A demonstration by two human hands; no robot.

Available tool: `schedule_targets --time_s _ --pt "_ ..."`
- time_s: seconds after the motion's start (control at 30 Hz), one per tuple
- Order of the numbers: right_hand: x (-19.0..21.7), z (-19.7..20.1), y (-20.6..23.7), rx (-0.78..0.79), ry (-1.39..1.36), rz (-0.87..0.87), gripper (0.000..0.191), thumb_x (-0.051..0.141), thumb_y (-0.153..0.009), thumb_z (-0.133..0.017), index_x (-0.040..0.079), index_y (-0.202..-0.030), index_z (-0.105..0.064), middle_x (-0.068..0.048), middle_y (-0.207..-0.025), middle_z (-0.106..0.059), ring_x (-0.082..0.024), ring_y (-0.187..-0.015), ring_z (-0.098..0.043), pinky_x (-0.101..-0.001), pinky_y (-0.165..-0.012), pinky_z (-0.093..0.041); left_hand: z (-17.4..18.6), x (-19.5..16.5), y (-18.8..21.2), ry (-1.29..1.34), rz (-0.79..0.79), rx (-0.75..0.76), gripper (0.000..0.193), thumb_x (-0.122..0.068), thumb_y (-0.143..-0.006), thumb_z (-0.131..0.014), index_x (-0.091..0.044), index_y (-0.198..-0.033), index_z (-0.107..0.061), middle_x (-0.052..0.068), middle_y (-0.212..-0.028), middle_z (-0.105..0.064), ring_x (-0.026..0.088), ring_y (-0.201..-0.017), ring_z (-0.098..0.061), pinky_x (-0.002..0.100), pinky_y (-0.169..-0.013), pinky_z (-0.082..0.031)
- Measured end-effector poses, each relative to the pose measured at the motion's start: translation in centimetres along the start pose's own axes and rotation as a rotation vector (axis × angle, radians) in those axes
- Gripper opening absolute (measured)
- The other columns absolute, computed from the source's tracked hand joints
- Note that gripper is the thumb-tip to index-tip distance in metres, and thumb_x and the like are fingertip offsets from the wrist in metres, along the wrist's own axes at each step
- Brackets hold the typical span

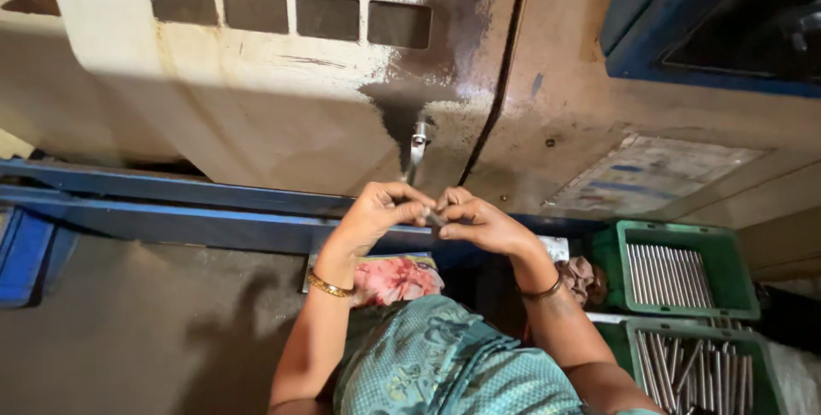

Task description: The person repeatedly picks up metal rods from green bins, wipes them with a cloth, and uses them to scrape and wipe a dirty area on a machine door. The person opens and closes the machine door during the process and returns the rods to the bins.

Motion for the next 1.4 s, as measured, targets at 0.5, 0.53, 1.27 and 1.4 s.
schedule_targets --time_s 0.5,0.53,1.27,1.4 --pt "-5.9 1.0 -0.8 -0.583 -1.147 -0.382 0.022 0.024 -0.101 -0.068 0.002 -0.102 -0.066 0.0 -0.067 -0.058 -0.007 -0.053 -0.05 -0.0201 -0.043 -0.034 -1.2 -2.9 3.1 -0.275 -0.229 -0.142 0.032 -0.012 -0.097 -0.071 -0.006 -0.129 -0.068 0.001 -0.089 -0.068 0.007 -0.087 -0.064 0.023 -0.078 -0.052" --pt "-6.0 0.6 -1.1 -0.58 -1.193 -0.417 0.022 0.025 -0.1 -0.067 0.003 -0.102 -0.066 0.001 -0.066 -0.058 -0.007 -0.053 -0.05 -0.0195 -0.043 -0.033 -1.8 -3.5 3.3 -0.305 -0.258 -0.129 0.032 -0.011 -0.095 -0.072 -0.004 -0.126 -0.069 0.003 -0.098 -0.07 0.008 -0.09 -0.066 0.023 -0.078 -0.053" --pt "-4.3 0.0 -1.8 -0.4 -1.515 -0.476 0.02 0.031 -0.1 -0.067 0.011 -0.098 -0.069 -0.003 -0.069 -0.063 -0.011 -0.059 -0.058 -0.0223 -0.051 -0.043 1.0 -3.0 2.0 -0.269 -0.346 -0.497 0.009 -0.005 -0.09 -0.077 0.002 -0.096 -0.078 0.005 -0.078 -0.073 0.007 -0.064 -0.062 0.024 -0.059 -0.051" --pt "-2.5 5.3 -1.6 -0.609 -1.26 -0.38 0.015 0.024 -0.098 -0.068 0.009 -0.098 -0.065 -0.005 -0.094 -0.072 -0.014 -0.075 -0.065 -0.0277 -0.058 -0.048 0.9 -5.1 0.6 -0.432 -0.494 -0.548 0.024 -0.007 -0.101 -0.078 -0.001 -0.082 -0.066 0.005 -0.077 -0.066 0.014 -0.072 -0.062 0.028 -0.068 -0.05"
Point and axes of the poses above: each hand's wrist, its own y-axis away from the middle knuckle, its own z-axis out of the back of the hand, x = y × z, the point moved 8 cm from there along -y, towards the middle knuckle
